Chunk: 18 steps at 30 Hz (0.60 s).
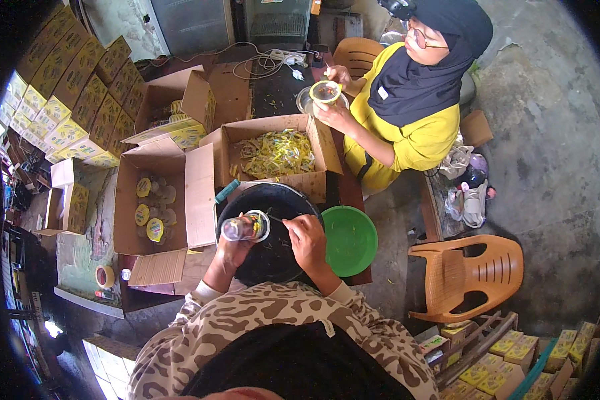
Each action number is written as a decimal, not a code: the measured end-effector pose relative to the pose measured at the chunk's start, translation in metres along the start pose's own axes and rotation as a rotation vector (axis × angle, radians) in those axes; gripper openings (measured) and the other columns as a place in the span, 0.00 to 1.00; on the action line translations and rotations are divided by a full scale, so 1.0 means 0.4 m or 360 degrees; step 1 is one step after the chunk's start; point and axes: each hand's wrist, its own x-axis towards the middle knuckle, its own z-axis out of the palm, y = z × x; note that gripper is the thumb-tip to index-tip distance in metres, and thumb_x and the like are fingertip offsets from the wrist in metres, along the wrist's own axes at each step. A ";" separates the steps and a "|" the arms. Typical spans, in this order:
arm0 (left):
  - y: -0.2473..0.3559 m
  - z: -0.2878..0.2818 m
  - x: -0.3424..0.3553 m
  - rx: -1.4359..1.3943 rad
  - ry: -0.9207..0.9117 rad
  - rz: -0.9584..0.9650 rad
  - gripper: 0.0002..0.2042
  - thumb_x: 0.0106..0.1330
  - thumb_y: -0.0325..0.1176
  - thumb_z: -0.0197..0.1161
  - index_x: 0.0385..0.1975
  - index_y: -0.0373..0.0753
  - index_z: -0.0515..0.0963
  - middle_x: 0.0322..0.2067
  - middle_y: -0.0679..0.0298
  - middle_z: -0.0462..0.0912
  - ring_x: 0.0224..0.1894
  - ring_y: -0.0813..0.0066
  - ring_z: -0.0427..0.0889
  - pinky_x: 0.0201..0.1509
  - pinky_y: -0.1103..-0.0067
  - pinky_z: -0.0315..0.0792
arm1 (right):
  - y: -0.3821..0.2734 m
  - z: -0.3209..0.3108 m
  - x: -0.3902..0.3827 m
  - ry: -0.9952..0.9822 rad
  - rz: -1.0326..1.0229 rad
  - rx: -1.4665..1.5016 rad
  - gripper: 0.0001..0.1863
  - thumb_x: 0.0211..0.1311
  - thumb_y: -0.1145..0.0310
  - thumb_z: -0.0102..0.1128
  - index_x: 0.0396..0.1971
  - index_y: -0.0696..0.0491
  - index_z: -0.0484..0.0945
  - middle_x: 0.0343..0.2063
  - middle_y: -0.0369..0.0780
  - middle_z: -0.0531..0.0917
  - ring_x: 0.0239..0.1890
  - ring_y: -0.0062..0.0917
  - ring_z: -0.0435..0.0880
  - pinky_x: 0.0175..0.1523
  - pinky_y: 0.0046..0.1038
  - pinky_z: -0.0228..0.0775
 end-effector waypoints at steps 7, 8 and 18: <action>-0.001 0.016 0.003 0.0060 0.0128 -0.0012 0.03 0.74 0.35 0.59 0.38 0.46 0.78 0.35 0.71 0.80 0.32 0.78 0.80 0.31 0.78 0.75 | -0.010 -0.010 0.000 -0.0094 -0.0150 -0.0162 0.14 0.50 0.82 0.68 0.37 0.50 0.86 0.31 0.36 0.79 0.36 0.32 0.79 0.42 0.34 0.71; -0.002 0.023 0.002 0.0064 0.0167 -0.0018 0.03 0.74 0.35 0.59 0.39 0.46 0.78 0.35 0.71 0.80 0.32 0.79 0.79 0.30 0.79 0.74 | -0.013 -0.010 0.000 -0.0101 -0.0159 -0.0169 0.14 0.50 0.82 0.68 0.37 0.50 0.86 0.31 0.36 0.79 0.36 0.32 0.79 0.42 0.34 0.71; -0.005 0.012 0.002 0.0208 0.0116 -0.0103 0.04 0.76 0.36 0.58 0.43 0.45 0.76 0.35 0.72 0.80 0.29 0.82 0.78 0.26 0.84 0.69 | -0.007 0.003 -0.017 -0.0160 -0.0163 -0.0180 0.13 0.52 0.79 0.68 0.39 0.51 0.85 0.30 0.36 0.78 0.36 0.34 0.78 0.41 0.34 0.72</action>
